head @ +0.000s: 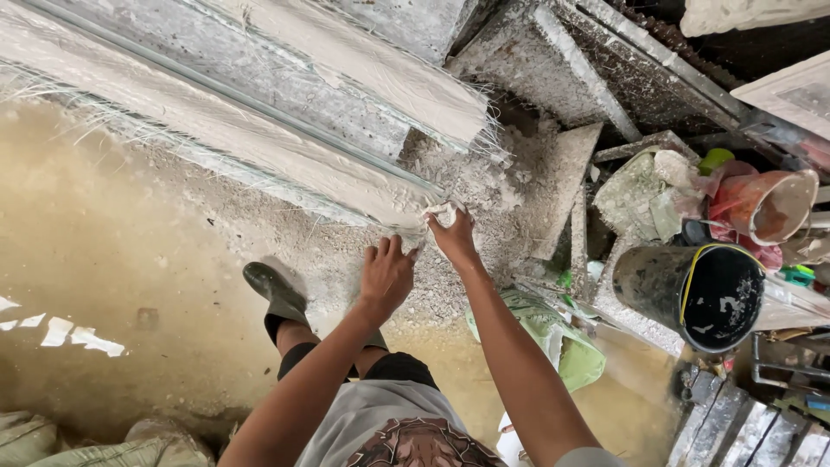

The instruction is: The person scoops a white paste from a bucket using a small cup and applies it to a long, fibrous surface. They then use their hands to spread and smooth the paste along the length of the material, occasionally dipping their hands into the bucket for more paste.

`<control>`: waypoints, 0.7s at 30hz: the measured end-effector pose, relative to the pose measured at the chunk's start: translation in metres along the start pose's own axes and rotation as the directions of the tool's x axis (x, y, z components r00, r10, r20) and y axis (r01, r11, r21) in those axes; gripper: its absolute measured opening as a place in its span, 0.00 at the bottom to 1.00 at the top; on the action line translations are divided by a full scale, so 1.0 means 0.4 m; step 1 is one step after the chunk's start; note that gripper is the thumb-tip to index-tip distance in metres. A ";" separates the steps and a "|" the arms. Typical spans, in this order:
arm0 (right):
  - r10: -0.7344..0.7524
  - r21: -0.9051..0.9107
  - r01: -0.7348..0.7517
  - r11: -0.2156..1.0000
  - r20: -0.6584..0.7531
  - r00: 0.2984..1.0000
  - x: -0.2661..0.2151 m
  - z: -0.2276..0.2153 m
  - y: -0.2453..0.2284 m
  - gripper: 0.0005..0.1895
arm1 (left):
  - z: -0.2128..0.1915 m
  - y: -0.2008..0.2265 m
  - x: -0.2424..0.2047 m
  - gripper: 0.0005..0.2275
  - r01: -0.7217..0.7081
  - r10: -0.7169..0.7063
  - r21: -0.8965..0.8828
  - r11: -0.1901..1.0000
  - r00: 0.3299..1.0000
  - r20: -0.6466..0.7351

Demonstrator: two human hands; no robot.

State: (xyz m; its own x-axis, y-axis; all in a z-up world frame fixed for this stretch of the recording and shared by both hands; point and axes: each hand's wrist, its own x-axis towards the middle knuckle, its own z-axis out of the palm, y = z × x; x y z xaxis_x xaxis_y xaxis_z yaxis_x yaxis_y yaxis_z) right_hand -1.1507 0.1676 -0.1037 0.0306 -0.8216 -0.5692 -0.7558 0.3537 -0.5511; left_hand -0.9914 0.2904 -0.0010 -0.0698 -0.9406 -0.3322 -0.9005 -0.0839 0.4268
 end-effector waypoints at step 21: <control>-0.678 -0.696 0.718 0.033 0.512 0.528 -0.064 -0.076 -0.212 0.37 | -0.002 0.004 0.036 0.13 0.461 -0.474 -0.123 0.879 0.873 -0.115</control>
State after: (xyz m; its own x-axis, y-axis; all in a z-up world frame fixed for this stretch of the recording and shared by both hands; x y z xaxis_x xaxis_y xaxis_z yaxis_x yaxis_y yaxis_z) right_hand -1.1075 0.1452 -0.0238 0.8633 -0.4446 -0.2391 -0.4584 -0.8888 -0.0024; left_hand -0.9934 0.2764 -0.0044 0.4151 -0.8195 -0.3951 -0.7708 -0.5474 0.3258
